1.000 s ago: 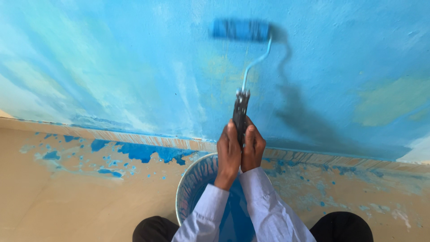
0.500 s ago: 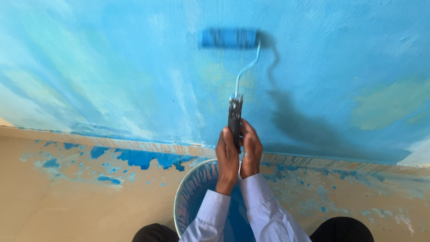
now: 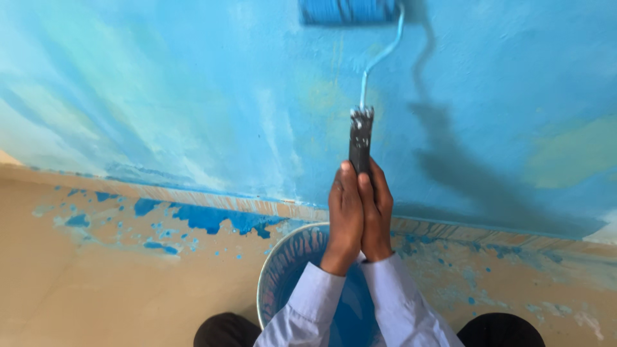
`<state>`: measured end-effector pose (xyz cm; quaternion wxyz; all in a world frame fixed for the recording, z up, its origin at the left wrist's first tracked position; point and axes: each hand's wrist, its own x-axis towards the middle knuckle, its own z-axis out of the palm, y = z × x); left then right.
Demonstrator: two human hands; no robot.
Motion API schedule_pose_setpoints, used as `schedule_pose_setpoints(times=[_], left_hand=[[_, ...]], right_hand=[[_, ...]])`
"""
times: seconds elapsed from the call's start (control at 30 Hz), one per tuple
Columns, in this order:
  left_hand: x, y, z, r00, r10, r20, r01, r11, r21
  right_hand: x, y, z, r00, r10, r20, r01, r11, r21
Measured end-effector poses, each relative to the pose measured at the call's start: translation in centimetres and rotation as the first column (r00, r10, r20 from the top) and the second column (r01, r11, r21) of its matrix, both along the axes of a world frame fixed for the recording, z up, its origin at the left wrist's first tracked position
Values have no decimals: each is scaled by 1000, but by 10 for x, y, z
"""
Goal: The person paints a wall with blue paint using a roller. They repeatedly dip the roller into a bucket of paint and apply it to the lower section of the wall in vertical strokes.
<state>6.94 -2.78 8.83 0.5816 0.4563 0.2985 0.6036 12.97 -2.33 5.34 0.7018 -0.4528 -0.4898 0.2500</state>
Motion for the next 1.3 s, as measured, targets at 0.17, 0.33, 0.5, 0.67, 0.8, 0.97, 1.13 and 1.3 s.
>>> schedule_pose_setpoints(times=[0.17, 0.33, 0.5, 0.67, 0.8, 0.97, 1.13, 1.3], left_hand=[[-14, -37, -34, 990, -123, -64, 104, 964, -243], [-17, -38, -36, 985, -129, -115, 99, 966, -239], [-4, -13, -12, 993, -115, -10, 112, 979, -170], [-7, -12, -39, 997, 10, -72, -20, 989, -145], [-11, -17, -89, 992, 72, -100, -96, 958, -270], [-8, -17, -99, 985, 134, -110, -156, 962, -225], [-9, -6, -70, 993, 100, -67, -110, 976, -186], [-8, -2, -51, 987, 133, -92, -140, 987, -77]], right_hand=[[-4, -50, -29, 998, 42, -41, -50, 978, -205], [-8, -51, -28, 998, 49, -35, -54, 984, -170], [-2, -29, -1, 999, 22, -28, -23, 999, -42], [-12, -24, -20, 999, 11, -36, -13, 998, -63], [0, -34, -56, 985, 168, 49, -153, 961, -230], [0, -34, -58, 984, 174, 46, -147, 925, -350], [-4, -18, -34, 988, 156, 24, -147, 965, -215], [-5, -11, -26, 991, 126, 35, -121, 985, -126]])
